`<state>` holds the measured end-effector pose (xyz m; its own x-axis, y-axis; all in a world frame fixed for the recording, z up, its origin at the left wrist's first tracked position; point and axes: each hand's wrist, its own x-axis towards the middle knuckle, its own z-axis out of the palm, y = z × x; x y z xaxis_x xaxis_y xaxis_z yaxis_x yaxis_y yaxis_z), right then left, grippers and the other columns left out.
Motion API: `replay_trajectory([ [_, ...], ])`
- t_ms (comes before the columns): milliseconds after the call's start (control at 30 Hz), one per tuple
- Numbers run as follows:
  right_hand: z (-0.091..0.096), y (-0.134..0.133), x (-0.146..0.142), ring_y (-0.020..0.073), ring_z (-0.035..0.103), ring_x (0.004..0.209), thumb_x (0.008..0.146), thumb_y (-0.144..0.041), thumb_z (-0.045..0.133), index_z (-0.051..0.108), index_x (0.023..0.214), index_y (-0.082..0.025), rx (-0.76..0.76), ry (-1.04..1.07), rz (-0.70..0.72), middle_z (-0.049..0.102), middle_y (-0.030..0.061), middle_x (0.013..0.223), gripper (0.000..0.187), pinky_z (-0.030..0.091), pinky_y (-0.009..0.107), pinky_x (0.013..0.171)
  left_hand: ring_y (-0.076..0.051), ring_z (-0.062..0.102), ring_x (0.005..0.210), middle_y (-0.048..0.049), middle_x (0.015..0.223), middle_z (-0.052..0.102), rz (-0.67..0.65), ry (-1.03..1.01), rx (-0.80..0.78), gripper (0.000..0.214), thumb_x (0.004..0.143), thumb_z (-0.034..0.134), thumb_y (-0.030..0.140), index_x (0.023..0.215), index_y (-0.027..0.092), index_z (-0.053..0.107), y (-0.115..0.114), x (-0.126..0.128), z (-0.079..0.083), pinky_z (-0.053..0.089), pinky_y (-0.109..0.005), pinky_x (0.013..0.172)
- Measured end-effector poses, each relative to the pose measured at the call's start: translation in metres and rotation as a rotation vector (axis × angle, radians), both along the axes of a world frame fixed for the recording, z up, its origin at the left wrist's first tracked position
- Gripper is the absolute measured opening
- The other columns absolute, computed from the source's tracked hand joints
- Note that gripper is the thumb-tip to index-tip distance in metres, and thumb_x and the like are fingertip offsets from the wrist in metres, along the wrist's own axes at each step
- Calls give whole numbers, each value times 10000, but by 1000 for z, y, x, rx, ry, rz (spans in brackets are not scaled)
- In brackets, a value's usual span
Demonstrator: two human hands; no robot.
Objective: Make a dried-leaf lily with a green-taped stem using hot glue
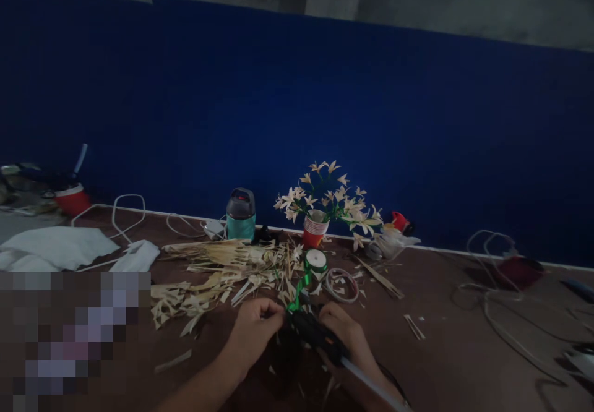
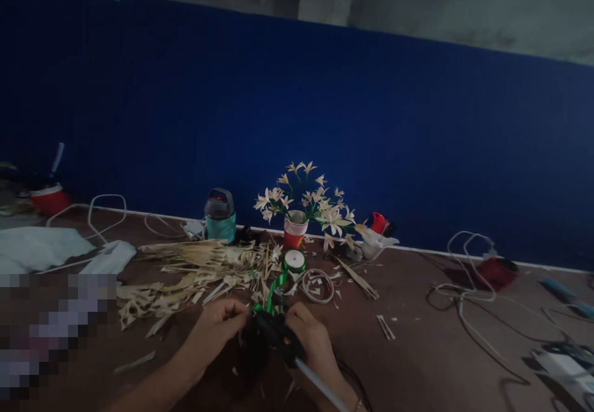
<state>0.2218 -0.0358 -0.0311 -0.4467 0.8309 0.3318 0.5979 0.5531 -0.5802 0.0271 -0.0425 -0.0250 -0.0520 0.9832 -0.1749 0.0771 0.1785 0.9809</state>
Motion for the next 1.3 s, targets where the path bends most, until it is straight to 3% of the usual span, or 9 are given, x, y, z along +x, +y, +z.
replay_trajectory([
  [700,2,-1,-2,114,509,594,715,-129,445,428,600,-191,-8,27,-13,475,7,705,131,358,196,528,-116,456,525,25,515,544,-8,-9,-27,138,597,568,263,571,136,615,-2,1,5,332,-226,530],
  [1000,0,-1,-2,103,499,576,688,-121,464,450,603,-188,-4,-20,-34,485,-3,705,109,342,184,510,-110,461,530,32,531,543,-15,19,-1,139,625,555,253,610,130,619,-1,-1,-3,340,-218,535],
  [1300,-4,3,5,132,501,626,696,-131,457,450,664,-193,41,29,-39,478,14,726,70,375,213,571,-129,500,575,17,557,557,-14,51,33,152,651,553,271,602,138,608,-2,0,-1,370,-227,572],
])
